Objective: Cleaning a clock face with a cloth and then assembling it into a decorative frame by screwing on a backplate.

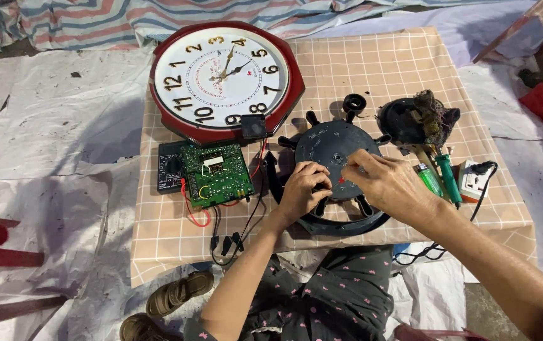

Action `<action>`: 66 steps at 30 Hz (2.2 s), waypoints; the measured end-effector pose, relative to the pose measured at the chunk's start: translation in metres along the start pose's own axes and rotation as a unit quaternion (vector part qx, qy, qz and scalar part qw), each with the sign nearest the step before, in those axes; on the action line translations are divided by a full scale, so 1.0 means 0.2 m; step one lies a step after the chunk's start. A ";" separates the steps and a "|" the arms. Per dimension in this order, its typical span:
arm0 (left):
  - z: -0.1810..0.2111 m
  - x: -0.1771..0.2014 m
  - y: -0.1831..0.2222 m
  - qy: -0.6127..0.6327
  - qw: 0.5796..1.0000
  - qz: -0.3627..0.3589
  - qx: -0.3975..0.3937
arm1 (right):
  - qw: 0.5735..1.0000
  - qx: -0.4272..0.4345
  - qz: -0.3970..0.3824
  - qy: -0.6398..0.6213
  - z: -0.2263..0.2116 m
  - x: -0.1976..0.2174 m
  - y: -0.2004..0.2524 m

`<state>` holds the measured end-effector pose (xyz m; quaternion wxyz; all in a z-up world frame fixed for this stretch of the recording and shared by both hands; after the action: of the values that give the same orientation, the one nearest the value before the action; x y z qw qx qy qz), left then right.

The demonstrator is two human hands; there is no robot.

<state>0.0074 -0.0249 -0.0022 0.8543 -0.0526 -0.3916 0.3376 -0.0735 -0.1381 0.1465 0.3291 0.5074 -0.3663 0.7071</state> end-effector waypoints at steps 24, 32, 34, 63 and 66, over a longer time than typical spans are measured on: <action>0.00 -0.01 0.00 0.039 0.998 -0.009 0.043 | 0.974 -0.169 -0.147 -0.019 0.05 -0.11 -0.04; -0.02 -0.02 -0.01 0.014 0.999 -0.016 0.033 | 0.987 -0.065 -0.126 -0.070 0.11 0.06 -0.07; -0.02 -0.02 -0.01 0.017 0.999 -0.017 0.037 | 0.986 -0.044 -0.139 -0.084 0.11 0.05 -0.08; -0.02 -0.01 -0.02 -0.022 0.998 -0.018 0.050 | 0.985 -0.047 -0.166 0.018 0.10 -0.12 -0.13; 0.08 0.11 -0.05 -0.003 0.998 -0.056 0.021 | 0.987 -0.041 -0.156 0.003 0.11 -0.09 -0.12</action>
<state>0.0123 -0.0212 0.0262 0.8715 -0.0111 -0.3895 0.2978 -0.0388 -0.1457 0.1380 0.4574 0.5421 -0.3102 0.6330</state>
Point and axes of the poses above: each hand's wrist, its own y-axis away from the middle knuckle, its own x-axis out of the back of the hand, z = x × y, the point moved 3 cm from there along -y, towards the middle knuckle, and after that the axes turned 14 degrees about -z, right-handed, at the moved point
